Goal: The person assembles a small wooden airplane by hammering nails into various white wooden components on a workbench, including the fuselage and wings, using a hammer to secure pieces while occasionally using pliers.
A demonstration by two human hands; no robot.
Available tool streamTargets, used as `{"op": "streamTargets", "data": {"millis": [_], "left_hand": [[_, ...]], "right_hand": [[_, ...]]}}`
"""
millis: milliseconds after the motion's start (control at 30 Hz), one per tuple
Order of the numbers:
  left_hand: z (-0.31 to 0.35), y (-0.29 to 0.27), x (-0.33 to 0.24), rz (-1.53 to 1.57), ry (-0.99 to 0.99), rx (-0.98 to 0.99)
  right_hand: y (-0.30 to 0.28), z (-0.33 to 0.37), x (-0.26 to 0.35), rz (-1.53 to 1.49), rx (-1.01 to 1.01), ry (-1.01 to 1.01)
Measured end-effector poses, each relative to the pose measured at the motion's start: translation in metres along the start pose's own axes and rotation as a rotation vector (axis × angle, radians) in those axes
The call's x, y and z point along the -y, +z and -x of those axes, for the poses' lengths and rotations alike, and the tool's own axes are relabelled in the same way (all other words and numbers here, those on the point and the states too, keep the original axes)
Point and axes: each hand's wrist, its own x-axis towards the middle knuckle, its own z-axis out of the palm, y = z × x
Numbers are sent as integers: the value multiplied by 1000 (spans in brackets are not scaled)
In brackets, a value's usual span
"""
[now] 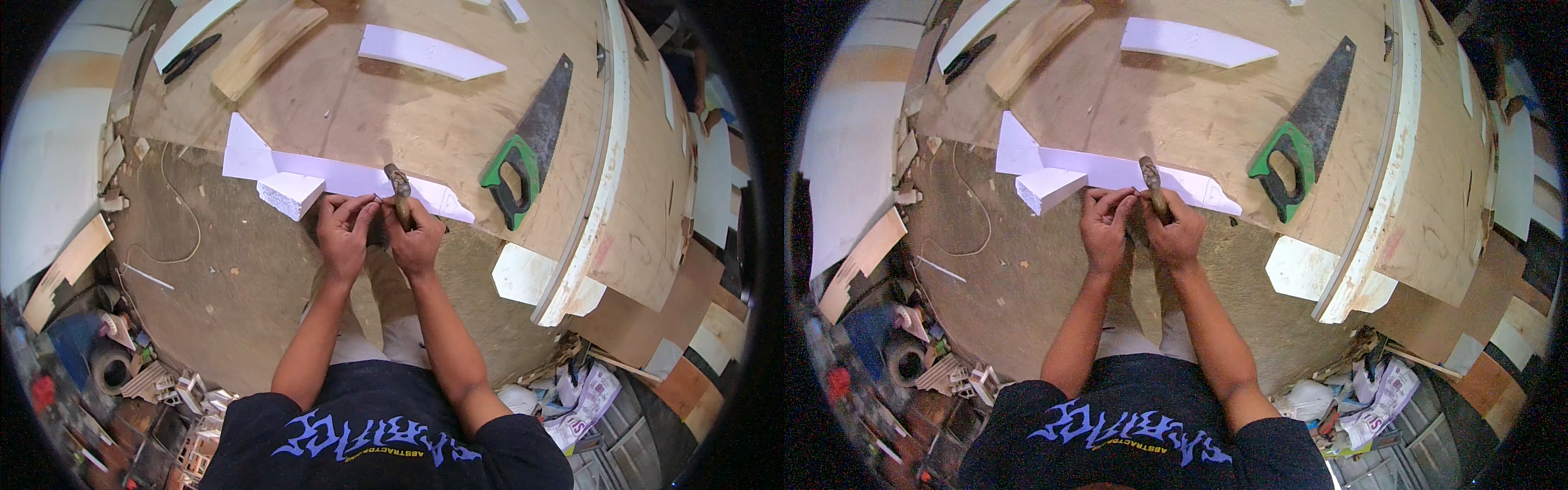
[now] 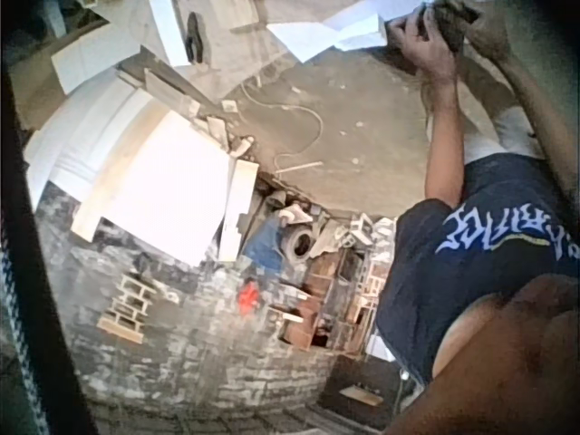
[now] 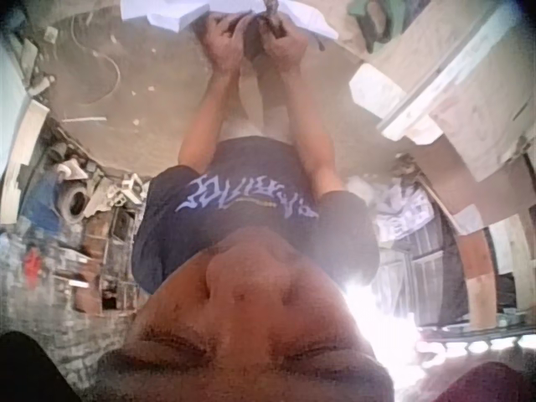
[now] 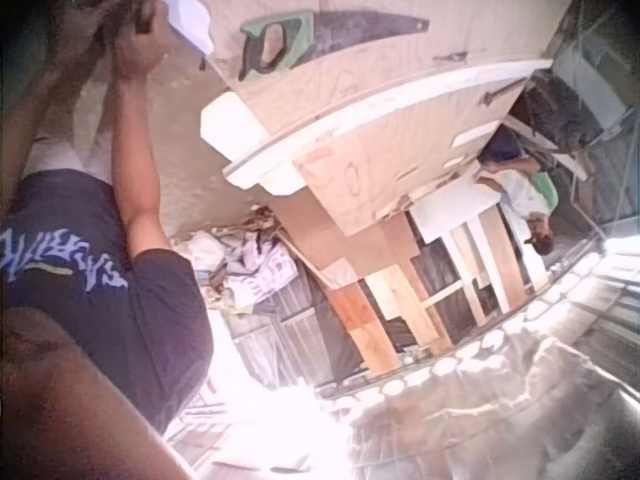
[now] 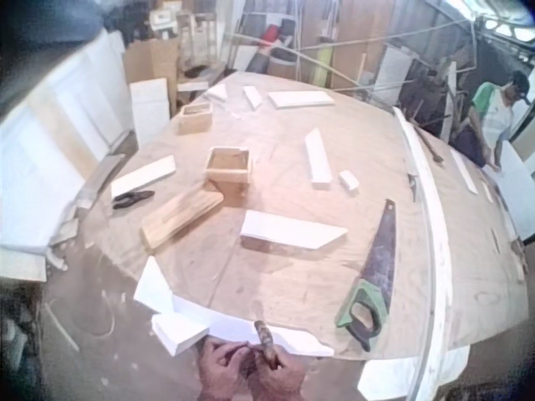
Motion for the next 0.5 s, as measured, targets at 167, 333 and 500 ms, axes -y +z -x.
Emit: {"op": "streamTargets", "data": {"millis": [167, 333, 500], "left_hand": [[-3, 8, -1, -90, -7, -90], [-6, 14, 6, 46, -76, -155], [-6, 24, 1, 18, -39, -242]], "right_hand": [[-5, -6, -1, 94, 27, -87], [-8, -7, 8, 164, -21, -169], [-24, 9, -13, 271, -176, -75]]}}
